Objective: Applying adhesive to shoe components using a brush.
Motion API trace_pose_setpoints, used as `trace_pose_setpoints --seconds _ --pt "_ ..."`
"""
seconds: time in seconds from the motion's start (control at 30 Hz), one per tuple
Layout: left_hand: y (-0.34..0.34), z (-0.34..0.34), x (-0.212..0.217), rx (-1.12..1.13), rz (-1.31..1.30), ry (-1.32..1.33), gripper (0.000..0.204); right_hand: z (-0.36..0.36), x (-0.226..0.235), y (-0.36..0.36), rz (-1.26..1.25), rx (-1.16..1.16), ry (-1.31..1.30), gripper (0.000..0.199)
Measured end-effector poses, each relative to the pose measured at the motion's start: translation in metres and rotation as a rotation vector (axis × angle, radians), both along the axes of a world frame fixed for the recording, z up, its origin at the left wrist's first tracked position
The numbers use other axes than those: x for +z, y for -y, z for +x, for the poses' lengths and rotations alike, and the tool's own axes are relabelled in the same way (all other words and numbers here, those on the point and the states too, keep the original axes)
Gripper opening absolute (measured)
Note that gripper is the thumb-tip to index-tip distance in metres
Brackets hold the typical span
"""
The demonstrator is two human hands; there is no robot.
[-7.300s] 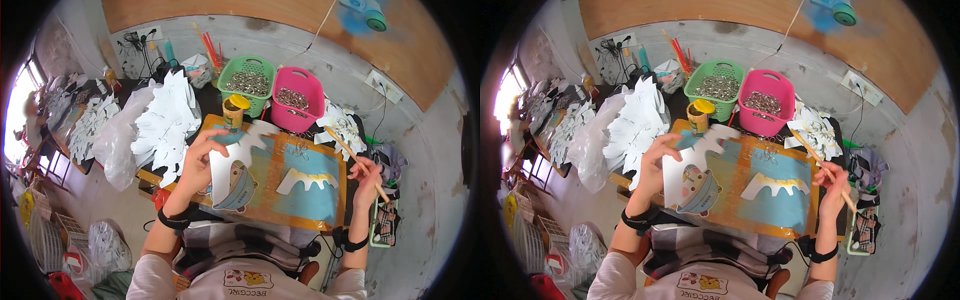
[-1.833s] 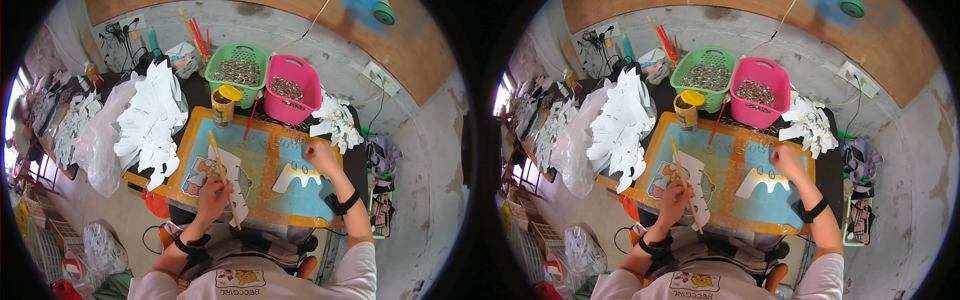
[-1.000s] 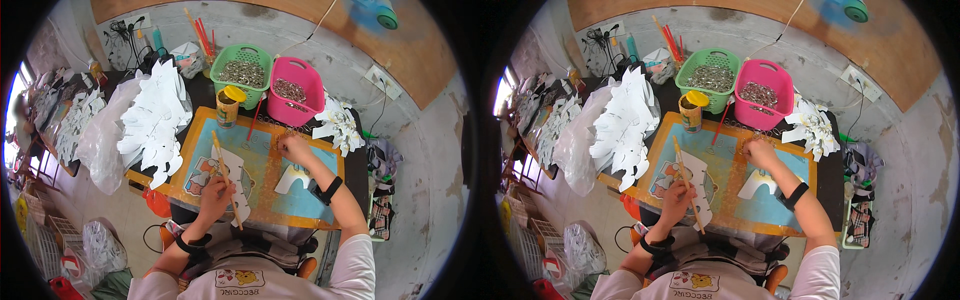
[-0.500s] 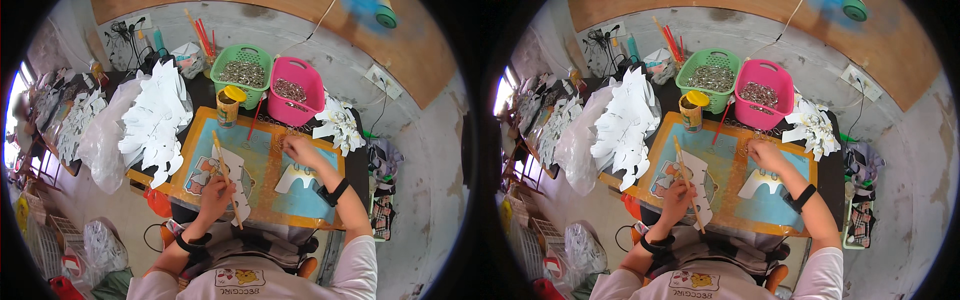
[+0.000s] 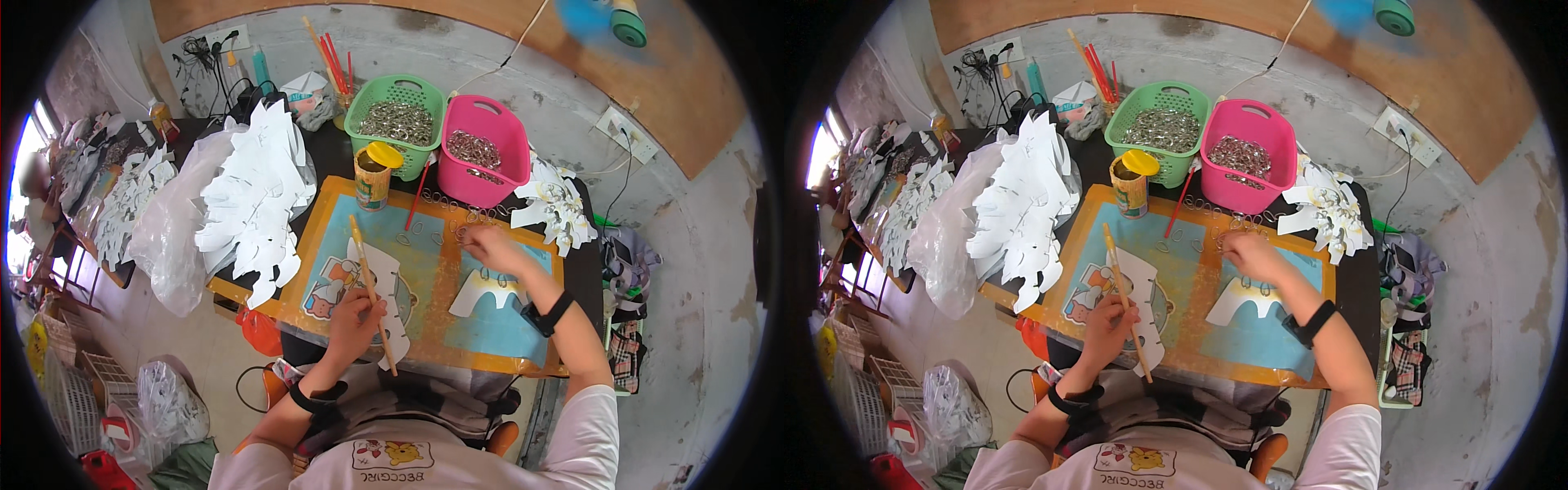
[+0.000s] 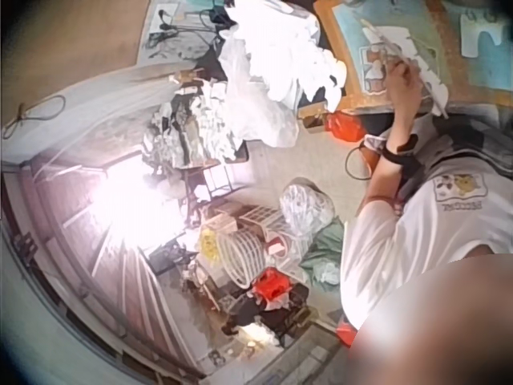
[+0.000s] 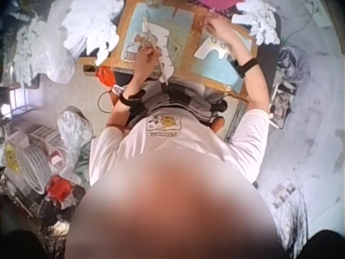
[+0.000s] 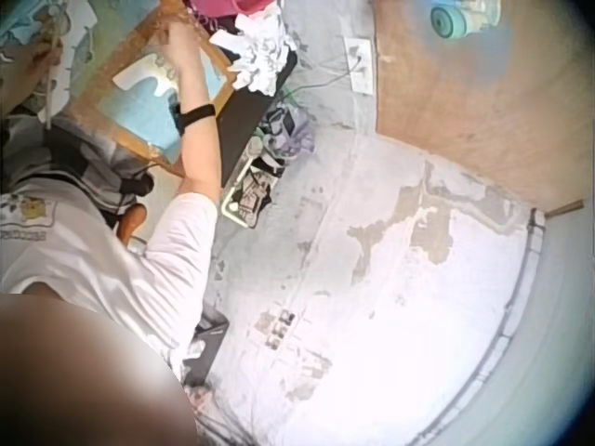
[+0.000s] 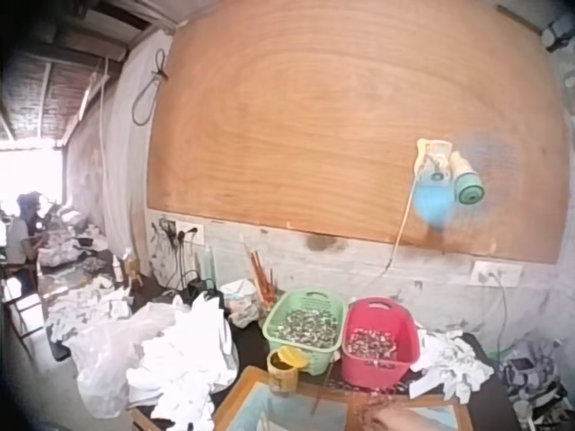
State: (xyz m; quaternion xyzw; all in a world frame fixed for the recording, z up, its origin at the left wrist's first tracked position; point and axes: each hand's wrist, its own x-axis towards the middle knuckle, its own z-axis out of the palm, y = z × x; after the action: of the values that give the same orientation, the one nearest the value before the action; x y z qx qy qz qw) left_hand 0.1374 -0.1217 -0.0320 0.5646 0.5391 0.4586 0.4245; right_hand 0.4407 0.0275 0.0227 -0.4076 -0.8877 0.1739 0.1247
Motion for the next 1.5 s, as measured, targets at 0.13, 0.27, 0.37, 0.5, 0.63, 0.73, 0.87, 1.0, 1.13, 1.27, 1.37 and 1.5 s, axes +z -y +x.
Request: trace_pose_setpoints --seconds 0.13,0.27,0.37,0.5,0.63,0.73,0.87,1.0,1.13,1.27,1.37,1.5 --pt "0.001 0.003 0.002 -0.018 0.03 -0.028 0.017 0.043 0.034 0.008 -0.227 -0.181 0.092 0.007" --pt "0.0 0.006 0.003 0.0 0.035 0.01 0.018 0.081 0.04 0.016 -0.255 -0.095 0.205 0.005" --pt "0.0 0.006 0.002 0.003 0.049 0.01 0.018 0.094 0.032 0.018 -0.256 0.022 0.244 0.004" --pt "0.0 0.005 0.0 0.02 0.022 0.006 0.019 0.093 0.022 0.016 -0.214 0.074 0.387 0.004" --pt "0.0 0.004 0.0 -0.002 0.04 -0.012 0.019 0.085 0.021 0.018 -0.099 0.11 0.487 0.01" --pt "0.001 0.003 0.0 -0.001 0.067 -0.026 0.02 0.085 0.03 0.02 -0.113 0.131 0.405 0.009" --pt "0.0 0.005 -0.002 0.001 0.075 -0.052 0.021 0.085 0.038 0.023 -0.117 0.084 0.494 0.009" --pt "0.0 0.006 -0.004 0.047 0.14 -0.048 0.021 0.073 0.029 0.026 -0.014 0.113 0.72 0.003" --pt "0.0 0.006 -0.005 0.035 0.117 0.014 0.021 0.064 0.023 0.027 0.09 0.195 0.803 0.01" --pt "0.0 0.006 -0.005 0.023 0.109 0.002 0.021 0.06 0.028 0.029 0.125 0.165 0.836 0.01" --pt "-0.001 0.007 -0.005 0.023 0.131 -0.041 0.021 0.049 0.032 0.026 0.147 0.052 0.642 0.01" --pt "0.0 0.007 -0.005 0.05 0.097 -0.013 0.021 0.01 0.023 0.011 0.159 0.045 0.281 0.009"
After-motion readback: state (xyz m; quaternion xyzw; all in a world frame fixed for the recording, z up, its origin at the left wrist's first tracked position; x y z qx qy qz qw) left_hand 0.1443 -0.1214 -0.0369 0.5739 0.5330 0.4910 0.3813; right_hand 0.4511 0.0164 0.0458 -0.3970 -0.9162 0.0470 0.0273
